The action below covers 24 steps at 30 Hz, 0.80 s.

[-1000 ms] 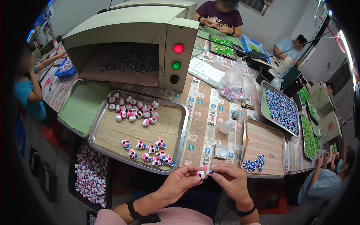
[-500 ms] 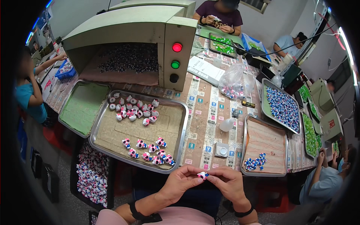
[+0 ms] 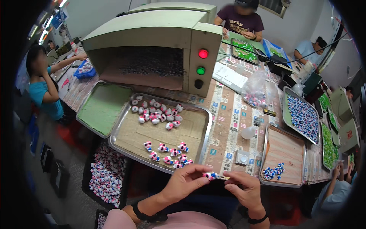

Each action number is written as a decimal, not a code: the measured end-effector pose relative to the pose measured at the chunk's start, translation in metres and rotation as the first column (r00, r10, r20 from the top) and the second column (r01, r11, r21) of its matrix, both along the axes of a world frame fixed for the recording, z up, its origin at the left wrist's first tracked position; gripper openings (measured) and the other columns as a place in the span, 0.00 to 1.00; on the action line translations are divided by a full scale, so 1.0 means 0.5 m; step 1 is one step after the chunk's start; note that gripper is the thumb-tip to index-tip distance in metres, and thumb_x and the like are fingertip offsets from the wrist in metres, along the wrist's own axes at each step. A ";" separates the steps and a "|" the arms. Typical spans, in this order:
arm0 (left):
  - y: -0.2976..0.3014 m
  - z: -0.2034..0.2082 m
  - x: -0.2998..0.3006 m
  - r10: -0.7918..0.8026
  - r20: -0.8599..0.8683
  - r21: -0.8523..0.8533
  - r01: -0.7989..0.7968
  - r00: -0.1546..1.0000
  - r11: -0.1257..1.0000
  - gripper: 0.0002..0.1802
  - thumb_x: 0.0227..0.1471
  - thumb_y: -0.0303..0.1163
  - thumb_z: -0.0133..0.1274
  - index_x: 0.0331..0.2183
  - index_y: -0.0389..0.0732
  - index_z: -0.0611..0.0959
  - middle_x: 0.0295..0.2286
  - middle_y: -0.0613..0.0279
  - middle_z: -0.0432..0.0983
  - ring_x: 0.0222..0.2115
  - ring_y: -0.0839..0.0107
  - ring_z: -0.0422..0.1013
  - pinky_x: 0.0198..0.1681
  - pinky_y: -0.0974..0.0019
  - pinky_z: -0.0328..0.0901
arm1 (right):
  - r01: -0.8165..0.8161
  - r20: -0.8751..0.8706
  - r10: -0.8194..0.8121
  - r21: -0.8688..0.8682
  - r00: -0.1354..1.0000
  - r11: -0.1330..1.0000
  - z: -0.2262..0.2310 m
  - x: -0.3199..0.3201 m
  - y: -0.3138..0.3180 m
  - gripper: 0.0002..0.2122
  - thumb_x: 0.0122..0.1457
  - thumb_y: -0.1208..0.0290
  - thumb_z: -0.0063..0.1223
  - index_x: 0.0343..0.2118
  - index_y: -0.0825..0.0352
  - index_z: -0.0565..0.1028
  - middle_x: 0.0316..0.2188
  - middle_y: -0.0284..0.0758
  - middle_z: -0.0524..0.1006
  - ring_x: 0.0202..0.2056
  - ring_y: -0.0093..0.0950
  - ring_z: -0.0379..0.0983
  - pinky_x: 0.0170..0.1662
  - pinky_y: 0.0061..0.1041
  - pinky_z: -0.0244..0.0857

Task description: The person assembles small decorative items by picking white plastic pieces and blue beads from trays and joining them by hand. The assembled items are placed on a tray in front of the workstation.

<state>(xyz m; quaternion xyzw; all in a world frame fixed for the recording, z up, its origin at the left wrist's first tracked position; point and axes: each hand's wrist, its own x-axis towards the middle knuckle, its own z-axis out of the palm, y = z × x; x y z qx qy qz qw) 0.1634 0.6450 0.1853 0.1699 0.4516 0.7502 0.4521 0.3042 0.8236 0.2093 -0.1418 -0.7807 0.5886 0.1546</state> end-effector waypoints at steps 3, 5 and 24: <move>-0.031 0.005 -0.063 0.179 -0.191 0.006 -0.181 0.965 0.983 0.15 0.54 0.20 0.56 0.45 0.33 0.77 0.40 0.62 0.75 0.41 0.78 0.72 0.45 0.75 0.68 | 0.055 0.003 -0.055 0.069 0.998 0.996 -0.010 0.015 0.016 0.14 0.51 0.79 0.64 0.42 0.67 0.80 0.37 0.39 0.80 0.35 0.25 0.78 0.38 0.20 0.70; -0.065 -0.001 -0.113 0.303 -0.377 -0.029 -0.338 0.875 0.941 0.14 0.53 0.20 0.56 0.44 0.33 0.77 0.37 0.63 0.75 0.38 0.78 0.72 0.43 0.74 0.68 | 0.084 -0.022 -0.082 0.109 0.996 0.990 -0.020 0.021 0.026 0.12 0.52 0.79 0.63 0.41 0.68 0.81 0.36 0.39 0.80 0.36 0.26 0.78 0.40 0.21 0.70; -0.126 0.008 -0.388 -0.264 -0.961 -0.259 -0.630 0.088 0.732 0.23 0.44 0.30 0.61 0.45 0.39 0.77 0.41 0.53 0.71 0.45 0.54 0.67 0.51 0.57 0.62 | 0.141 0.057 -0.148 0.111 0.987 0.984 -0.038 0.052 0.044 0.07 0.52 0.79 0.60 0.35 0.70 0.81 0.31 0.40 0.81 0.35 0.29 0.78 0.39 0.24 0.69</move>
